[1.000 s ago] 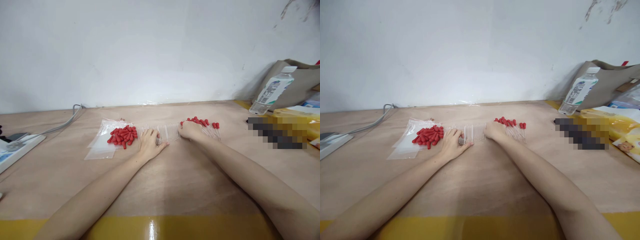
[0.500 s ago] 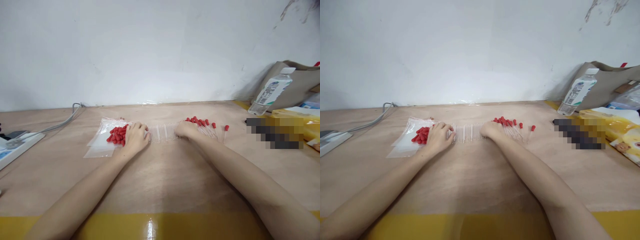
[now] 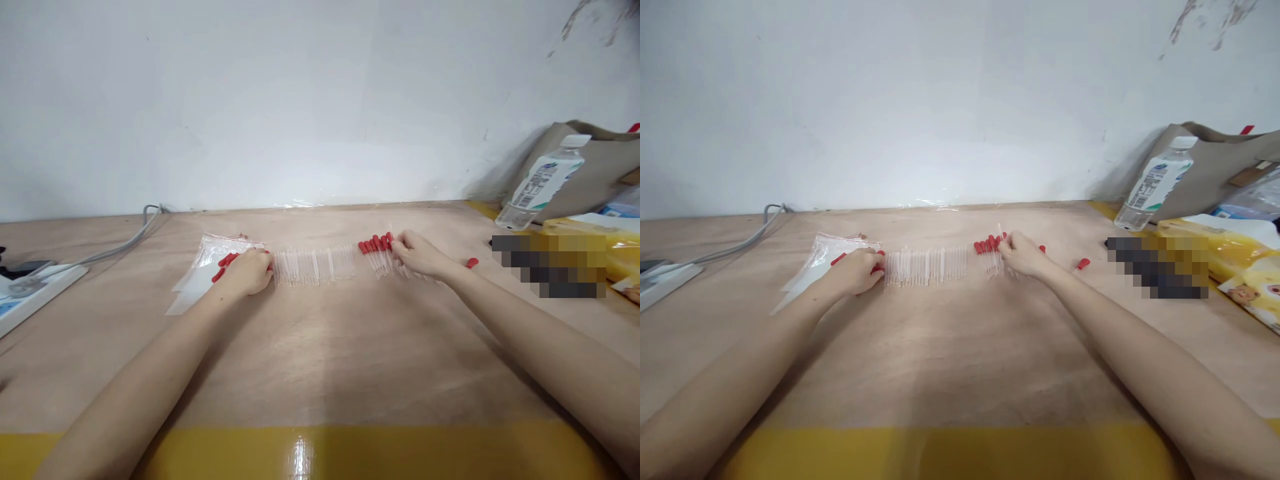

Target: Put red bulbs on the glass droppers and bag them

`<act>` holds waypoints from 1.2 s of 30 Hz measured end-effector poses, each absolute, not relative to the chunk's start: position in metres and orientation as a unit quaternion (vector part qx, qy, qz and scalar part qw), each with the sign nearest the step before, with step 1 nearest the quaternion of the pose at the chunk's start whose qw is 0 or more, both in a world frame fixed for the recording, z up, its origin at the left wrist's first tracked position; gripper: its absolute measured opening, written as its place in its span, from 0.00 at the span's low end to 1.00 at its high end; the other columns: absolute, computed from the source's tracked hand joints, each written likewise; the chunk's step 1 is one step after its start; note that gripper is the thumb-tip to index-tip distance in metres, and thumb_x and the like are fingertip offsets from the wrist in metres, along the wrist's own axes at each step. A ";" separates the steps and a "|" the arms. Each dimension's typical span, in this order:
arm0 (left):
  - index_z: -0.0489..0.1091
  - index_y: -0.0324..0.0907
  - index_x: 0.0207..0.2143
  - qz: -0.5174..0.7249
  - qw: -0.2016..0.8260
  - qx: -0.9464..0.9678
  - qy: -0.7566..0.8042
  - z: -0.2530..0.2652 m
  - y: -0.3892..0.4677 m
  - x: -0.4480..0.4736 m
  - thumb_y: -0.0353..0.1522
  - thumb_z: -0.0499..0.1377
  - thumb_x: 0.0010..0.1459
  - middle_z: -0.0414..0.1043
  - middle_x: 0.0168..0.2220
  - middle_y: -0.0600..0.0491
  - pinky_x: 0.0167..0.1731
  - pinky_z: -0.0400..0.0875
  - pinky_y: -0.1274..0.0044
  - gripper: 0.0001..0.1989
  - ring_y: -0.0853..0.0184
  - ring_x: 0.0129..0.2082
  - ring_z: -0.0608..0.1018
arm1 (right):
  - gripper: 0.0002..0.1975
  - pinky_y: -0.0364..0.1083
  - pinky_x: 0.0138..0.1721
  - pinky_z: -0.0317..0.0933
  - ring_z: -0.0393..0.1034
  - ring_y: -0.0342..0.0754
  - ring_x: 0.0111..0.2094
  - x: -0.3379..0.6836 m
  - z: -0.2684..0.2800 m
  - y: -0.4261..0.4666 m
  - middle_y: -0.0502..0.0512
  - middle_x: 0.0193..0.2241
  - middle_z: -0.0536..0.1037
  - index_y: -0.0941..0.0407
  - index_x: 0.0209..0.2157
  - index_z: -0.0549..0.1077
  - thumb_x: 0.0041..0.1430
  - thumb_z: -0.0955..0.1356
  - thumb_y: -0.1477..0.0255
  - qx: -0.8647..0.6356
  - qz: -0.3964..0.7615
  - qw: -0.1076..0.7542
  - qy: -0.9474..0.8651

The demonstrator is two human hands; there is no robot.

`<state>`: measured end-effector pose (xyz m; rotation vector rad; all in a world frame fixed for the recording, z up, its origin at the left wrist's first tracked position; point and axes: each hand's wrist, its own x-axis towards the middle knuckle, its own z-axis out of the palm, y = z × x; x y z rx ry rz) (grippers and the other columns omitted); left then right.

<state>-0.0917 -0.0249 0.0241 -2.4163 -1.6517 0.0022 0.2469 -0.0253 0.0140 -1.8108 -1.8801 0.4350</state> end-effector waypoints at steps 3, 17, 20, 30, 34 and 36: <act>0.66 0.40 0.23 -0.008 0.143 -0.807 -0.573 0.024 -0.028 -0.088 0.27 0.49 0.52 0.71 0.31 0.45 0.29 0.64 0.71 0.09 0.57 0.32 0.73 | 0.12 0.41 0.28 0.57 0.66 0.44 0.26 0.271 0.002 -0.029 0.54 0.27 0.73 0.60 0.39 0.64 0.56 0.57 0.69 -0.645 0.111 0.312 -0.689; 0.60 0.40 0.38 -0.211 0.130 -0.784 -0.569 0.021 -0.036 -0.067 0.33 0.41 0.62 0.69 0.33 0.47 0.28 0.64 0.73 0.11 0.61 0.32 0.73 | 0.17 0.57 0.39 0.59 0.66 0.63 0.43 0.375 -0.036 -0.050 0.71 0.37 0.70 0.59 0.37 0.67 0.59 0.53 0.66 -0.817 -0.046 0.151 -0.555; 0.60 0.40 0.38 -0.327 0.106 -0.796 -0.497 0.007 -0.045 -0.052 0.33 0.43 0.62 0.68 0.33 0.49 0.33 0.65 0.73 0.09 0.63 0.34 0.72 | 0.15 0.52 0.42 0.57 0.65 0.58 0.44 0.365 -0.041 -0.038 0.69 0.35 0.71 0.59 0.33 0.66 0.60 0.53 0.69 -0.780 -0.030 0.187 -0.596; 0.60 0.40 0.38 -0.321 -0.018 -0.895 -0.308 -0.024 -0.074 -0.023 0.31 0.45 0.61 0.68 0.32 0.50 0.34 0.66 0.75 0.06 0.68 0.32 0.70 | 0.19 0.44 0.37 0.58 0.65 0.46 0.34 0.299 -0.046 0.006 0.55 0.31 0.70 0.56 0.30 0.62 0.62 0.51 0.59 -0.563 0.115 0.417 -0.704; 0.60 0.40 0.38 -0.311 -0.045 -0.888 -0.336 -0.024 -0.071 -0.025 0.32 0.45 0.62 0.66 0.31 0.51 0.32 0.66 0.76 0.07 0.68 0.30 0.70 | 0.21 0.44 0.32 0.57 0.61 0.45 0.28 0.288 -0.047 0.016 0.51 0.24 0.65 0.54 0.26 0.60 0.61 0.51 0.54 -0.499 0.144 0.464 -0.718; 0.60 0.40 0.38 -0.305 -0.056 -0.889 -0.337 -0.023 -0.070 -0.025 0.32 0.45 0.62 0.66 0.31 0.52 0.32 0.65 0.76 0.07 0.68 0.30 0.70 | 0.21 0.44 0.31 0.56 0.59 0.44 0.26 0.284 -0.046 0.017 0.50 0.24 0.65 0.54 0.25 0.59 0.61 0.52 0.53 -0.472 0.153 0.484 -0.721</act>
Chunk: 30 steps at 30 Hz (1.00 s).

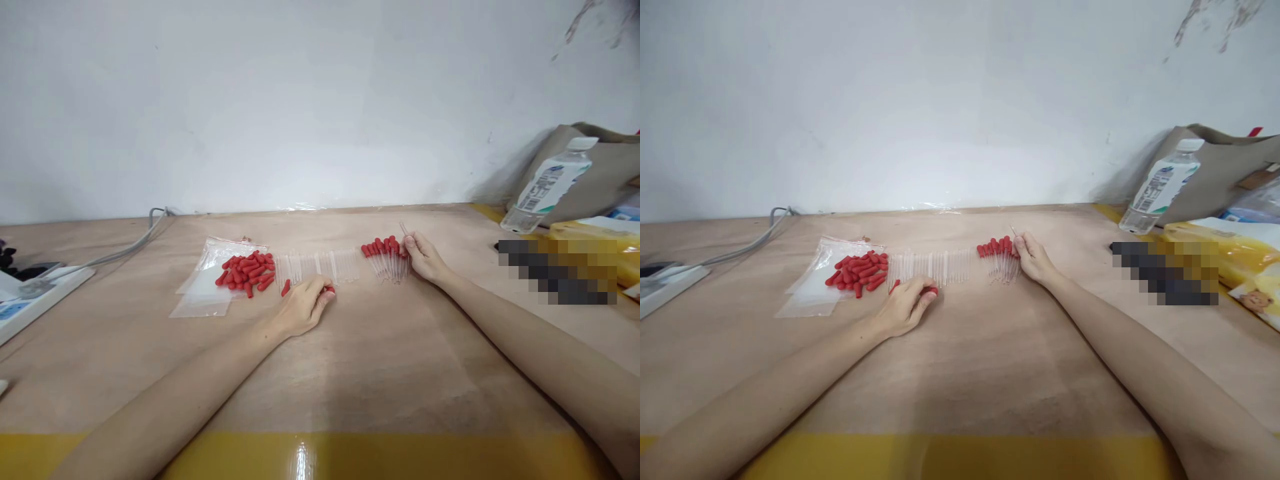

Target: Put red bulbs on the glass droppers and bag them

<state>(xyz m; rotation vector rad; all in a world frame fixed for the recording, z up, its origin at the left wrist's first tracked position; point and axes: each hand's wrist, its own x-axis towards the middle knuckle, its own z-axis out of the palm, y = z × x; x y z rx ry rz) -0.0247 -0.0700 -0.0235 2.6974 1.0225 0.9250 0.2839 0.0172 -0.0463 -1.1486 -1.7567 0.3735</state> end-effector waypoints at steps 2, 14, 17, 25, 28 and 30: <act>0.60 0.40 0.38 0.295 0.066 0.892 0.336 -0.023 -0.070 -0.024 0.33 0.45 0.62 0.66 0.32 0.51 0.32 0.65 0.76 0.08 0.68 0.31 0.70 | 0.20 0.44 0.30 0.55 0.58 0.44 0.25 0.282 -0.045 0.017 0.50 0.23 0.64 0.54 0.25 0.60 0.60 0.53 0.54 -0.448 0.173 0.493 -0.726; 0.61 0.39 0.39 0.325 0.071 0.887 0.320 -0.025 -0.069 -0.023 0.30 0.46 0.61 0.67 0.34 0.49 0.35 0.67 0.75 0.07 0.68 0.33 0.71 | 0.21 0.44 0.29 0.55 0.59 0.43 0.25 0.292 -0.049 0.024 0.49 0.22 0.65 0.54 0.24 0.61 0.59 0.55 0.53 -0.438 0.201 0.544 -0.686; 0.62 0.39 0.41 0.355 0.070 0.881 0.305 -0.025 -0.068 -0.023 0.27 0.47 0.59 0.69 0.36 0.48 0.38 0.67 0.75 0.09 0.67 0.37 0.72 | 0.19 0.45 0.29 0.56 0.60 0.45 0.25 0.286 -0.045 0.014 0.50 0.22 0.65 0.54 0.25 0.62 0.60 0.56 0.55 -0.452 0.113 0.559 -0.686; 0.65 0.39 0.31 0.467 0.156 0.780 0.386 -0.028 -0.061 -0.024 0.30 0.57 0.54 0.69 0.32 0.52 0.32 0.69 0.78 0.03 0.69 0.33 0.73 | 0.10 0.48 0.35 0.56 0.67 0.48 0.32 0.217 -0.036 -0.045 0.55 0.30 0.73 0.56 0.38 0.69 0.61 0.59 0.70 -0.397 -0.007 0.411 -0.821; 0.62 0.39 0.29 0.456 0.209 0.758 0.417 -0.031 -0.058 -0.024 0.33 0.58 0.53 0.67 0.29 0.54 0.29 0.70 0.79 0.07 0.70 0.29 0.74 | 0.10 0.47 0.35 0.58 0.67 0.47 0.33 0.199 -0.036 -0.056 0.55 0.32 0.74 0.55 0.39 0.69 0.61 0.59 0.71 -0.385 0.030 0.399 -0.832; 0.61 0.40 0.29 0.439 0.224 0.759 0.425 -0.030 -0.058 -0.024 0.34 0.58 0.54 0.66 0.28 0.55 0.28 0.70 0.79 0.08 0.71 0.27 0.74 | 0.09 0.48 0.37 0.58 0.68 0.47 0.34 0.194 -0.034 -0.059 0.55 0.33 0.75 0.55 0.38 0.69 0.61 0.59 0.71 -0.383 0.043 0.390 -0.836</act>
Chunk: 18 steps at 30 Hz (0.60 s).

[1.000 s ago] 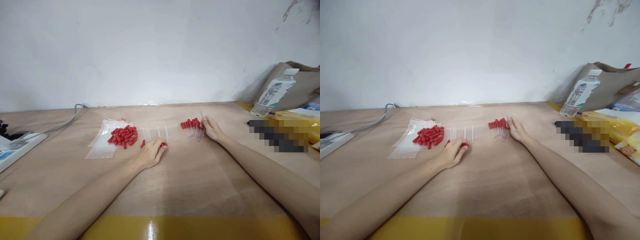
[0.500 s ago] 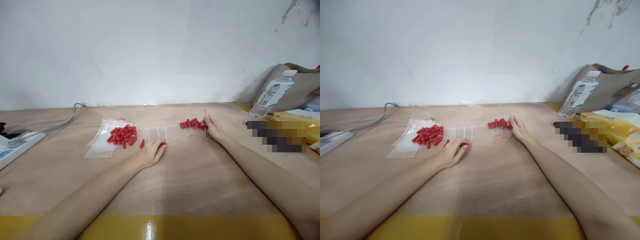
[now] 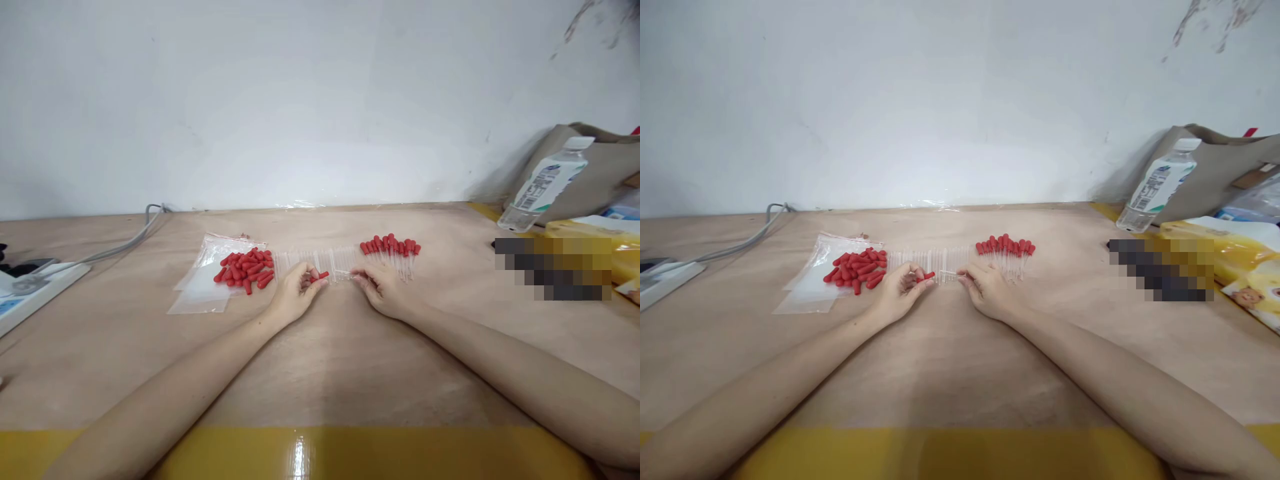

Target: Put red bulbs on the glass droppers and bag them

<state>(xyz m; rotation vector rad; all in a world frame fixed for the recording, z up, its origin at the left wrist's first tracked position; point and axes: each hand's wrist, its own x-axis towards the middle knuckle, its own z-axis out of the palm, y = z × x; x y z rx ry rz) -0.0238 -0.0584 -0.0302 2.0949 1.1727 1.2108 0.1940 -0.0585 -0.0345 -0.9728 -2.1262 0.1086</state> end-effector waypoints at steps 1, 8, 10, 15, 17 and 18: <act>0.61 0.40 0.30 0.433 0.227 0.762 0.426 -0.030 -0.059 -0.024 0.35 0.57 0.54 0.66 0.28 0.55 0.28 0.70 0.79 0.08 0.71 0.27 0.74 | 0.09 0.48 0.37 0.58 0.68 0.47 0.34 0.193 -0.034 -0.059 0.54 0.33 0.75 0.55 0.38 0.69 0.61 0.59 0.70 -0.383 0.044 0.387 -0.838; 0.64 0.40 0.36 0.434 0.238 0.763 0.416 -0.029 -0.061 -0.022 0.34 0.58 0.54 0.70 0.35 0.52 0.34 0.72 0.77 0.08 0.68 0.35 0.76 | 0.09 0.48 0.37 0.58 0.68 0.46 0.31 0.190 -0.028 -0.063 0.54 0.31 0.76 0.56 0.38 0.69 0.61 0.60 0.71 -0.378 0.048 0.356 -0.853; 0.66 0.40 0.38 0.443 0.231 0.762 0.413 -0.030 -0.060 -0.022 0.34 0.58 0.54 0.72 0.38 0.51 0.36 0.73 0.76 0.10 0.67 0.38 0.76 | 0.09 0.47 0.35 0.58 0.68 0.45 0.30 0.189 -0.026 -0.064 0.54 0.30 0.76 0.56 0.37 0.70 0.61 0.60 0.71 -0.367 0.053 0.357 -0.857; 0.72 0.41 0.36 0.419 0.170 0.795 0.405 -0.027 -0.058 -0.023 0.35 0.57 0.55 0.76 0.33 0.52 0.32 0.72 0.77 0.09 0.67 0.32 0.77 | 0.10 0.42 0.31 0.60 0.68 0.44 0.30 0.191 -0.024 -0.064 0.53 0.29 0.74 0.56 0.37 0.71 0.61 0.60 0.71 -0.340 0.106 0.361 -0.862; 0.73 0.41 0.35 0.404 0.157 0.808 0.398 -0.026 -0.058 -0.023 0.35 0.57 0.55 0.76 0.32 0.53 0.31 0.72 0.77 0.08 0.67 0.30 0.77 | 0.11 0.42 0.31 0.60 0.68 0.43 0.30 0.193 -0.026 -0.060 0.53 0.29 0.74 0.56 0.38 0.72 0.61 0.60 0.71 -0.328 0.126 0.362 -0.863; 0.73 0.42 0.34 0.400 0.157 0.813 0.393 -0.026 -0.058 -0.024 0.35 0.57 0.55 0.77 0.32 0.53 0.30 0.71 0.78 0.08 0.67 0.30 0.77 | 0.11 0.42 0.31 0.60 0.67 0.43 0.29 0.195 -0.027 -0.058 0.53 0.28 0.73 0.56 0.37 0.72 0.61 0.60 0.71 -0.320 0.136 0.363 -0.864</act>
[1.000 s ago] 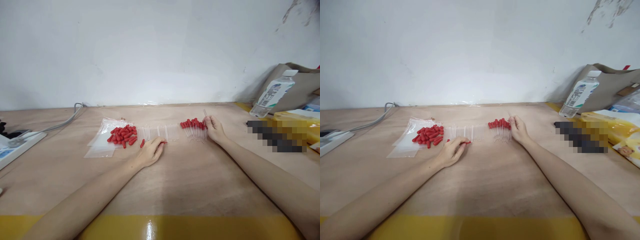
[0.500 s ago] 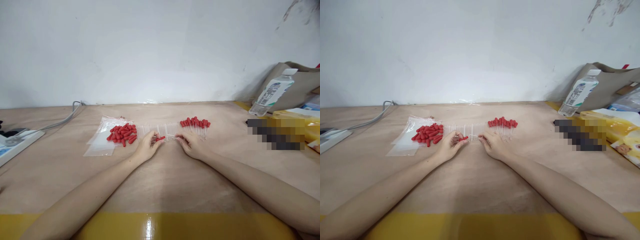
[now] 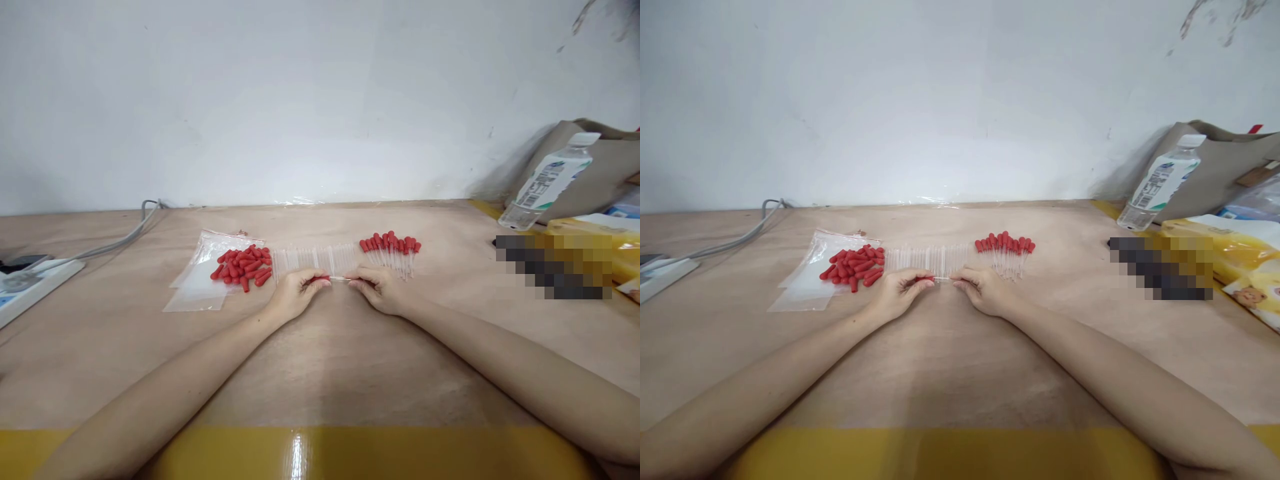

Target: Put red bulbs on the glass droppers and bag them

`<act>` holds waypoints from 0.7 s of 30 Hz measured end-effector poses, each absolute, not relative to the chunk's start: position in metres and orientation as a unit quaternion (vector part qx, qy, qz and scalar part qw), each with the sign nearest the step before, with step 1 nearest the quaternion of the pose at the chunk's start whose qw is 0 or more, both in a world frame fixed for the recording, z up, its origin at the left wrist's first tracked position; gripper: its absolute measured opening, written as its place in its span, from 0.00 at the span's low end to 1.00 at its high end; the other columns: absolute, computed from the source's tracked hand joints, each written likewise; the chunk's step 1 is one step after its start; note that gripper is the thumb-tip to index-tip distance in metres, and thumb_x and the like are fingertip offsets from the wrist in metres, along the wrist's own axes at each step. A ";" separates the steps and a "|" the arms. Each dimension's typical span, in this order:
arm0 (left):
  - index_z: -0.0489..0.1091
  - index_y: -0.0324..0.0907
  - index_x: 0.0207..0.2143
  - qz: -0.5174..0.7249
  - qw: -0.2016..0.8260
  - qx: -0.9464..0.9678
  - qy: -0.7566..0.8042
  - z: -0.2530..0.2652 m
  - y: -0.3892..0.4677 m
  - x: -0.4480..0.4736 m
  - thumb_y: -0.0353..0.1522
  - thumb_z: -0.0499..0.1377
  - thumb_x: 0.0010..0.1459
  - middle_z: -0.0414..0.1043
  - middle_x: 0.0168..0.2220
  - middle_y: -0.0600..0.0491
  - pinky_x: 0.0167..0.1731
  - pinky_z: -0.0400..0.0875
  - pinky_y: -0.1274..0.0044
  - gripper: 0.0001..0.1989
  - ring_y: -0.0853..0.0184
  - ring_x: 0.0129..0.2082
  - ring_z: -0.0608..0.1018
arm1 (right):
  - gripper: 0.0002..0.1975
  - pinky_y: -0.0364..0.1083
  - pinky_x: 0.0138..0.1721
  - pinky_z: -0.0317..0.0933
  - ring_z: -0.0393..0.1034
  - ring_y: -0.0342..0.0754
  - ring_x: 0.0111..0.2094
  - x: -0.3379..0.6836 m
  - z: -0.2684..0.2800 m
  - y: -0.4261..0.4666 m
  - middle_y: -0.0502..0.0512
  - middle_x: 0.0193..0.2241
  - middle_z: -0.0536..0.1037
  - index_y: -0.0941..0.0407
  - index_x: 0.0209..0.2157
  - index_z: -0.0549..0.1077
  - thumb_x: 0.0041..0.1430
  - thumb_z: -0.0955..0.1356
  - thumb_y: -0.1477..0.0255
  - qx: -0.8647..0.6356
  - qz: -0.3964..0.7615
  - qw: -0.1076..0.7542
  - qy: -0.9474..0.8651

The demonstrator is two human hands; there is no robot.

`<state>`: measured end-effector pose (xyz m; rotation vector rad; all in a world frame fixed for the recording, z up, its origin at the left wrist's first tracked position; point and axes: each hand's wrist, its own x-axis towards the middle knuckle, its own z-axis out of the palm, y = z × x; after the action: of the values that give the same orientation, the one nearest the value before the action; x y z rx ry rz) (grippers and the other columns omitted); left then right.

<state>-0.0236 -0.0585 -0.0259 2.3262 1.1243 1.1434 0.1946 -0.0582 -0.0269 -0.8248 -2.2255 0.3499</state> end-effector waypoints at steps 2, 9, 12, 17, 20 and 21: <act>0.74 0.42 0.34 0.392 0.164 0.820 0.383 -0.026 -0.059 -0.024 0.35 0.57 0.55 0.77 0.32 0.53 0.30 0.71 0.78 0.08 0.68 0.30 0.77 | 0.11 0.42 0.30 0.60 0.67 0.43 0.28 0.197 -0.030 -0.053 0.52 0.27 0.73 0.56 0.37 0.73 0.60 0.61 0.71 -0.305 0.153 0.361 -0.868; 0.74 0.42 0.34 0.365 0.211 0.829 0.368 -0.025 -0.062 -0.022 0.32 0.56 0.55 0.77 0.31 0.54 0.28 0.71 0.80 0.07 0.70 0.26 0.76 | 0.11 0.42 0.29 0.58 0.66 0.43 0.27 0.201 -0.034 -0.045 0.52 0.27 0.73 0.54 0.38 0.74 0.60 0.61 0.70 -0.291 0.129 0.332 -0.888; 0.74 0.41 0.34 0.385 0.198 0.816 0.382 -0.025 -0.062 -0.022 0.34 0.58 0.54 0.77 0.31 0.53 0.27 0.71 0.80 0.08 0.70 0.26 0.76 | 0.12 0.44 0.30 0.55 0.65 0.44 0.26 0.199 -0.035 -0.048 0.53 0.26 0.73 0.55 0.38 0.74 0.60 0.60 0.71 -0.314 0.020 0.332 -0.889; 0.75 0.39 0.32 0.428 0.222 0.784 0.391 -0.027 -0.061 -0.021 0.34 0.60 0.52 0.77 0.28 0.51 0.26 0.72 0.79 0.08 0.69 0.24 0.76 | 0.12 0.45 0.33 0.53 0.65 0.42 0.26 0.197 -0.035 -0.050 0.52 0.27 0.74 0.55 0.38 0.74 0.61 0.59 0.71 -0.319 0.037 0.336 -0.886; 0.74 0.38 0.32 0.414 0.313 0.776 0.358 -0.026 -0.062 -0.021 0.34 0.60 0.51 0.76 0.26 0.52 0.24 0.72 0.80 0.08 0.71 0.21 0.76 | 0.12 0.46 0.36 0.51 0.65 0.42 0.27 0.200 -0.032 -0.047 0.50 0.26 0.74 0.53 0.39 0.74 0.62 0.60 0.71 -0.294 0.069 0.314 -0.900; 0.74 0.38 0.31 0.409 0.339 0.772 0.349 -0.025 -0.062 -0.021 0.35 0.60 0.51 0.76 0.26 0.52 0.24 0.73 0.80 0.09 0.71 0.21 0.75 | 0.12 0.46 0.36 0.50 0.65 0.42 0.27 0.201 -0.031 -0.046 0.50 0.26 0.74 0.52 0.40 0.74 0.62 0.60 0.71 -0.287 0.069 0.310 -0.904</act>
<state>-0.0211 -0.0622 -0.0251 2.0095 0.9089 1.0644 0.2005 -0.0458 -0.0307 -0.7589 -2.3871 0.1829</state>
